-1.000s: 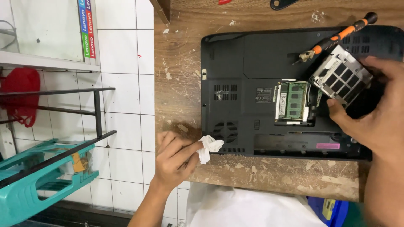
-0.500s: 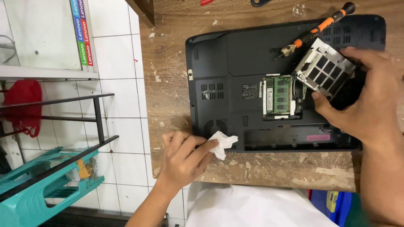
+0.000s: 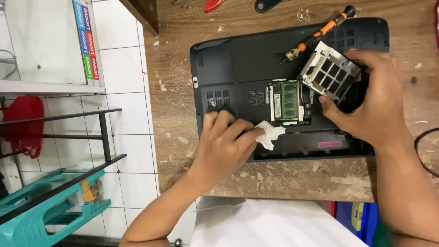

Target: The person uses a tissue to wipe down a small internal laptop cover and the area around the RAM slots before placing the cover back.

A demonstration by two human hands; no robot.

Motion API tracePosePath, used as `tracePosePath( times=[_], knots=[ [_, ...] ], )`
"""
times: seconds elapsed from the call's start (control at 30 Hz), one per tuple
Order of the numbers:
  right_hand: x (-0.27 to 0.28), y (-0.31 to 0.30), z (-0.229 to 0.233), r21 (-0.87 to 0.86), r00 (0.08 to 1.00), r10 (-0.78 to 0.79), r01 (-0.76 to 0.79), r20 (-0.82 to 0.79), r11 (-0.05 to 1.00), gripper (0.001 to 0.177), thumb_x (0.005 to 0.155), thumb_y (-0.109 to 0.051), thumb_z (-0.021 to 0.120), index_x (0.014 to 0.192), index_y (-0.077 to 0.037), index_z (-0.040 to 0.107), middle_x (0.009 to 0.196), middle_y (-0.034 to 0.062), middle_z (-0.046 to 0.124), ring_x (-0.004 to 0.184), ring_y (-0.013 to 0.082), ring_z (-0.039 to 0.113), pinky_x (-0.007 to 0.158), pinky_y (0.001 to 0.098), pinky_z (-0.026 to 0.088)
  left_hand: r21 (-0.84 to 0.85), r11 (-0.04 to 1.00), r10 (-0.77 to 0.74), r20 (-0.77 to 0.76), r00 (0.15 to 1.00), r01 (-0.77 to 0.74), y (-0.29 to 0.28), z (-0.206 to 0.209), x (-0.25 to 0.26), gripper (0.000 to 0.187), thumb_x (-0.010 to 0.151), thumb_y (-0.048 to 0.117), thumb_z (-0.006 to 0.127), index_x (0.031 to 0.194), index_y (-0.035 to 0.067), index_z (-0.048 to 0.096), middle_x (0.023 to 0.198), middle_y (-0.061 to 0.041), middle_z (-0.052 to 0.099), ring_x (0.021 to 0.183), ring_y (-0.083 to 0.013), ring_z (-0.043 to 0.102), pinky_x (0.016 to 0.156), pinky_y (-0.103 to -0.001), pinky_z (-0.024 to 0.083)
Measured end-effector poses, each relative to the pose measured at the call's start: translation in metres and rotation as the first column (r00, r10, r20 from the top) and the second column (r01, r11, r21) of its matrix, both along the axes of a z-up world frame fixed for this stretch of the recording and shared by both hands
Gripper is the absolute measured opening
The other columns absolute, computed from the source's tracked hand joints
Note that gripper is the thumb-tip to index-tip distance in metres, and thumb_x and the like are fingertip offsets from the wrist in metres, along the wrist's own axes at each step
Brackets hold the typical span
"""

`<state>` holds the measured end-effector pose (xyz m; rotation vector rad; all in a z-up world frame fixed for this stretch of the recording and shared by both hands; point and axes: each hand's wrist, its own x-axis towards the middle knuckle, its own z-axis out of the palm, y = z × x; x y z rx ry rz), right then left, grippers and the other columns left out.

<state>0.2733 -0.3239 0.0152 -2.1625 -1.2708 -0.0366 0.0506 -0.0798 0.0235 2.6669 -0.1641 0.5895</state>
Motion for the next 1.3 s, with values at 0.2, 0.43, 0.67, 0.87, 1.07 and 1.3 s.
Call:
tracePosePath(
  times=[0.2, 0.43, 0.67, 0.87, 1.07, 1.3],
  knots=[
    [-0.002, 0.003, 0.004, -0.006, 1.000, -0.018, 0.018, -0.023, 1.000, 0.073, 0.094, -0.010, 0.089, 0.151, 0.016, 0.051, 0.141, 0.0315, 0.058, 0.128, 0.0476, 0.056, 0.109, 0.0558, 0.043, 0.044, 0.999, -0.030, 0.032, 0.999, 0.029, -0.008, -0.004, 0.017, 0.014, 0.096, 0.006, 0.091, 0.101, 0.017, 0.083, 0.098, 0.002, 0.073, 0.088, -0.0272, 0.052, 0.079, -0.043, 0.036],
    [-0.001, 0.001, 0.000, 0.001, 1.000, -0.029, 0.029, -0.007, 1.000, 0.075, 0.093, -0.012, 0.089, 0.152, 0.012, 0.051, 0.139, 0.0304, 0.058, 0.128, 0.0465, 0.058, 0.108, 0.0555, 0.043, 0.006, 0.993, -0.121, -0.031, 0.992, 0.122, -0.003, -0.001, 0.014, 0.016, 0.095, 0.005, 0.089, 0.106, 0.011, 0.079, 0.101, -0.002, 0.072, 0.092, -0.0277, 0.055, 0.083, -0.043, 0.040],
    [-0.003, 0.004, 0.002, -0.004, 0.998, 0.049, -0.049, -0.035, 0.999, 0.079, 0.089, -0.021, 0.091, 0.151, 0.012, 0.052, 0.139, 0.0291, 0.059, 0.126, 0.0453, 0.057, 0.109, 0.0557, 0.045, 0.110, 0.989, -0.081, -0.150, 0.985, 0.098, 0.013, 0.017, -0.005, 0.019, 0.089, 0.011, 0.091, 0.104, 0.013, 0.080, 0.092, 0.001, 0.072, 0.089, -0.0279, 0.052, 0.080, -0.044, 0.038],
    [-0.005, 0.004, -0.002, -0.034, 0.994, 0.110, -0.110, -0.003, 0.993, 0.083, 0.086, -0.025, 0.093, 0.151, 0.008, 0.053, 0.149, 0.0244, 0.065, 0.127, 0.0423, 0.062, 0.112, 0.0552, 0.048, 0.118, 0.987, -0.086, -0.165, 0.983, 0.106, 0.009, 0.017, 0.000, 0.017, 0.090, 0.009, 0.090, 0.104, 0.014, 0.081, 0.093, 0.002, 0.073, 0.088, -0.0277, 0.052, 0.081, -0.044, 0.038],
    [-0.007, 0.005, 0.004, -0.053, 0.989, 0.145, -0.145, -0.002, 0.988, 0.081, 0.088, -0.029, 0.092, 0.152, 0.004, 0.054, 0.148, 0.0201, 0.067, 0.125, 0.0401, 0.062, 0.110, 0.0513, 0.048, 0.090, 0.987, -0.127, -0.074, 0.989, 0.134, -0.006, 0.009, 0.015, 0.013, 0.097, 0.006, 0.086, 0.105, 0.014, 0.078, 0.096, 0.002, 0.073, 0.088, -0.0269, 0.054, 0.080, -0.043, 0.038],
    [-0.007, 0.005, 0.002, -0.093, 0.990, 0.144, -0.143, 0.004, 0.985, 0.085, 0.086, -0.032, 0.094, 0.152, 0.002, 0.053, 0.147, 0.0176, 0.068, 0.132, 0.0388, 0.061, 0.111, 0.0509, 0.045, 0.081, 0.987, -0.128, -0.097, 0.987, 0.136, -0.007, 0.005, 0.014, 0.031, 0.082, 0.016, 0.099, 0.105, 0.015, 0.079, 0.100, 0.002, 0.078, 0.091, -0.0265, 0.056, 0.083, -0.043, 0.038]
  ],
)
